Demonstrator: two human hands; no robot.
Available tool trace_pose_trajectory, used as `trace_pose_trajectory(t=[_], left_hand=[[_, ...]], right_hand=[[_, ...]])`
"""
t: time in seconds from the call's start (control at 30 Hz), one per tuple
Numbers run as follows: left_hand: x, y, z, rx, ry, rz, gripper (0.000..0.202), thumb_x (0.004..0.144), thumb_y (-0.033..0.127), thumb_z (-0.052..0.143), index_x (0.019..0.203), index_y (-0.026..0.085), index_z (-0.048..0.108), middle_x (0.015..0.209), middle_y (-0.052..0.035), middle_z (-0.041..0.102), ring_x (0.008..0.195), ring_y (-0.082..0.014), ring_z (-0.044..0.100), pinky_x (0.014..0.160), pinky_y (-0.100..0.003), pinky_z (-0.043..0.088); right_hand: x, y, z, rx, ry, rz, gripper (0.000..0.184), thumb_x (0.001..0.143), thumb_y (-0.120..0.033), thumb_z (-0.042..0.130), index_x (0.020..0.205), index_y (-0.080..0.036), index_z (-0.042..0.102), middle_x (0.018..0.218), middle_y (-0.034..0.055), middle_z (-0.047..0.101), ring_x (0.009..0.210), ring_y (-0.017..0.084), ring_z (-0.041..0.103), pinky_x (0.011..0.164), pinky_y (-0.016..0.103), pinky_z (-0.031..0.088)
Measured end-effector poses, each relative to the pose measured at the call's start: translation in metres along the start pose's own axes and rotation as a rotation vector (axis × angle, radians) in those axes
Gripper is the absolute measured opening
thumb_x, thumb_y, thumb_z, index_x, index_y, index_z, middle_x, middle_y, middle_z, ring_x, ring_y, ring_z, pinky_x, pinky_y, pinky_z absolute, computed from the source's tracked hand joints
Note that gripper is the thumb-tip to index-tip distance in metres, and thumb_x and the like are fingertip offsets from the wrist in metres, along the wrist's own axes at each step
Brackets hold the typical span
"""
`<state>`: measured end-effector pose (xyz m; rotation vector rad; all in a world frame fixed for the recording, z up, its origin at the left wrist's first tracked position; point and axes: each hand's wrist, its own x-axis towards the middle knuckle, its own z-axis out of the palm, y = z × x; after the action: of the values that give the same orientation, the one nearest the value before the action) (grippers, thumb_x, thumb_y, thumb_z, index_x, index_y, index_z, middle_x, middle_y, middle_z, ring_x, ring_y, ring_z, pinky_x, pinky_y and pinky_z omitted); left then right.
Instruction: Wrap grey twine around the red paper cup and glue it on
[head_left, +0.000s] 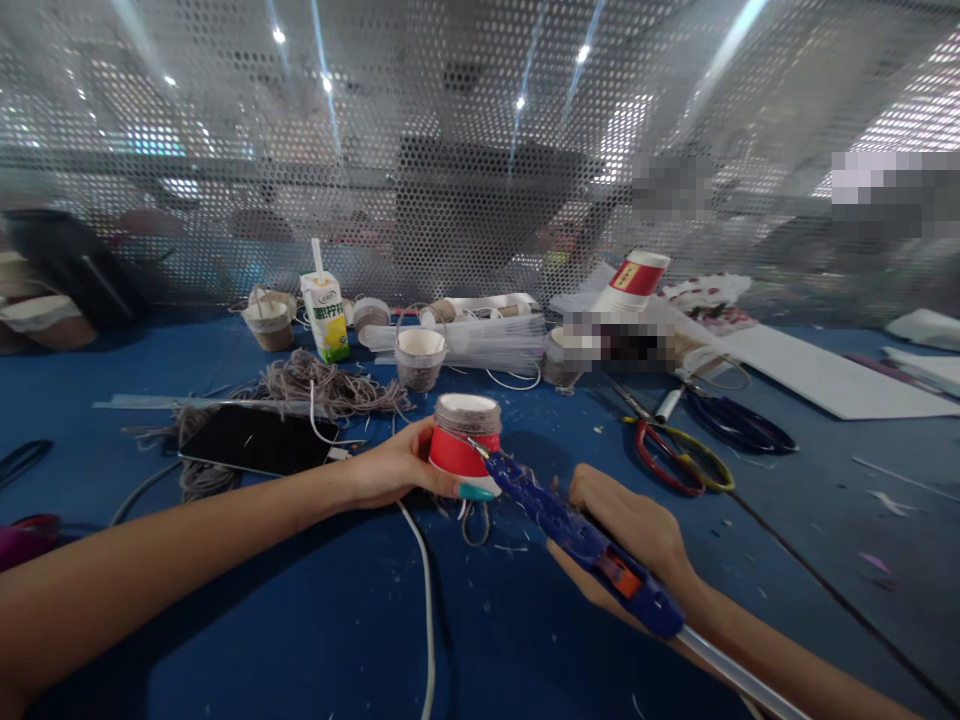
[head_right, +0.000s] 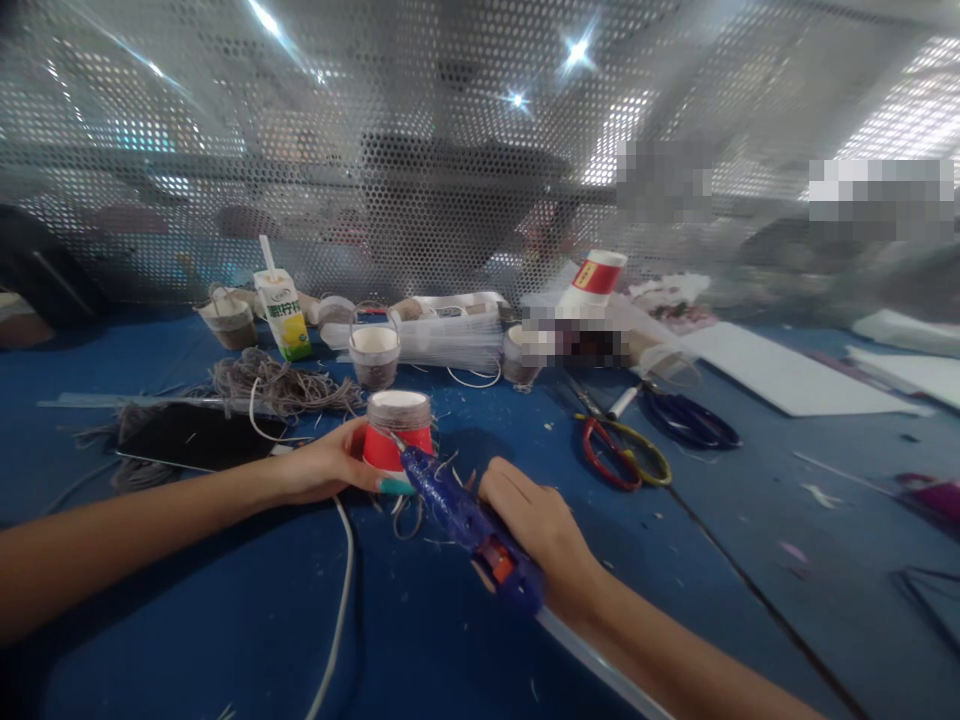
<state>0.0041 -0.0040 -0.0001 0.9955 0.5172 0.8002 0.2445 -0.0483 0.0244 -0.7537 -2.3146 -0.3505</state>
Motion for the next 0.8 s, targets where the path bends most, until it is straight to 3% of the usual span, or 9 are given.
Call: trace_pose_trajectory(t=[0.13,0.37,0.8], left_hand=[[-0.0007,0.0005,-0.0009,-0.007,-0.023,0.000,0.060,0.049,0.006,0.085,0.104,0.013,0.063,0.094,-0.0065,0.069,0.083,-0.0138,0.066,0.076,-0.025,0.051],[-0.0021,0.0015,0.0020,-0.031,-0.060,0.013,0.057,0.055,0.006,0.082,0.107,0.014,0.063,0.099,-0.0084,0.070,0.089,-0.0159,0.067,0.082,-0.028,0.052],[-0.0023,0.0019,-0.0025,-0.056,-0.077,0.009,0.058,0.055,0.005,0.079,0.110,0.014,0.061,0.103,-0.0087,0.069,0.093,-0.0194,0.066,0.087,-0.034,0.048]], right_hand=[[0.0000,0.0003,-0.0007,0.025,0.001,-0.019,0.024,0.078,-0.011,0.050,0.073,-0.024,0.030,0.062,-0.0062,0.035,0.047,0.007,0.030,0.041,0.020,0.023],[-0.0002,-0.0074,-0.0029,0.053,0.006,0.101,0.025,0.076,-0.007,0.051,0.071,-0.024,0.032,0.062,-0.0061,0.038,0.050,0.008,0.032,0.046,0.022,0.027],[-0.0043,-0.0049,-0.0027,0.051,-0.010,0.111,0.025,0.076,-0.009,0.052,0.072,-0.024,0.032,0.064,-0.0059,0.037,0.050,0.008,0.033,0.045,0.022,0.028]])
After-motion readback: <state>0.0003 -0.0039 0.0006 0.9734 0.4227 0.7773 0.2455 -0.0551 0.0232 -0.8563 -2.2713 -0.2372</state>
